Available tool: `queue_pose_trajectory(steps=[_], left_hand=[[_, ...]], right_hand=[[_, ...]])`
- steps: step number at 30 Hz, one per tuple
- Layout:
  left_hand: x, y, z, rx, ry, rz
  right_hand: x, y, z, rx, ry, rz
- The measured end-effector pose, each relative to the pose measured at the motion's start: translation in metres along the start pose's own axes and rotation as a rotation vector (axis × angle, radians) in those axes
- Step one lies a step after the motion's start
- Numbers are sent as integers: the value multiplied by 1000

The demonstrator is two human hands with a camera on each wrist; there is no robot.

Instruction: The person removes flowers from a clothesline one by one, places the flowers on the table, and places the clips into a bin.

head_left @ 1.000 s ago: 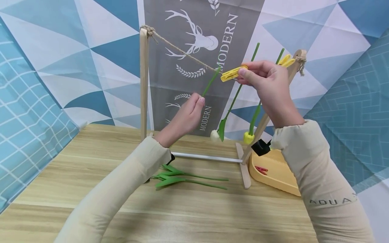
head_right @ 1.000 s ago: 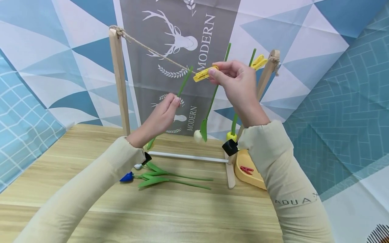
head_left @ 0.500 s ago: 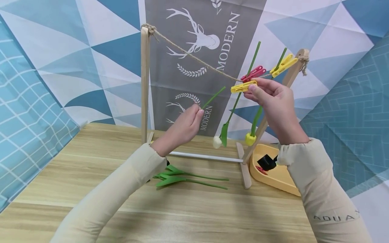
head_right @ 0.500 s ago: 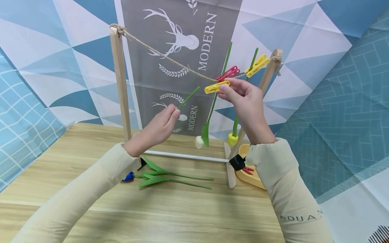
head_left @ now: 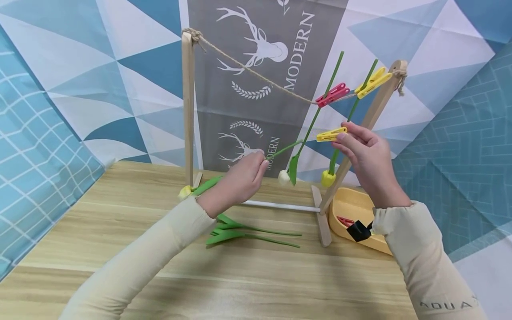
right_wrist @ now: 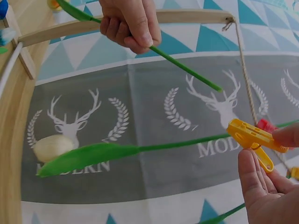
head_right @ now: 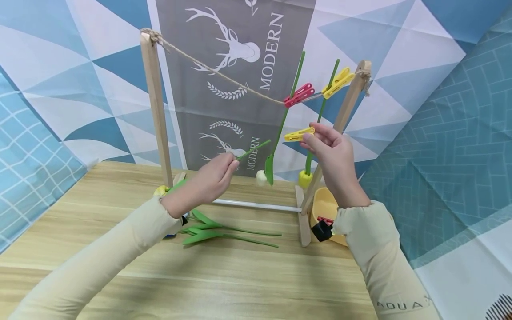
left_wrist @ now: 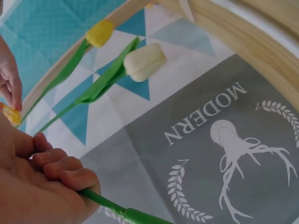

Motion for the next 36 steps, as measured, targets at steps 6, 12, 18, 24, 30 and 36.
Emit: queue_pose_trajectory(steps=[6, 12, 18, 24, 30, 36], left_hand=[[10, 1, -12, -89, -58, -13], [18, 2, -29, -183, -74, -53], [26, 0, -44, -230, -52, -103], [32, -1, -54, -248, -33, -142], [36, -3, -61, -268, -28, -143], [42, -8, -69, -271, -75, -132]], right_hand=[[3, 15, 12, -26, -7, -34], [5, 30, 30, -99, 21, -53], [8, 43, 44, -158, 22, -66], [10, 54, 56, -250, 29, -105], [12, 65, 67, -276, 64, -148], [17, 77, 81, -265, 89, -193]])
Point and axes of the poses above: each hand's wrist, its own x-axis away from the middle knuckle, its own z-axis out of the back of the hand, y = z × x, the point moved 4 cm from there along -x, towards the middle knuckle, and after that the axes turned 2 degrees about -z, right-handed, at the moved point
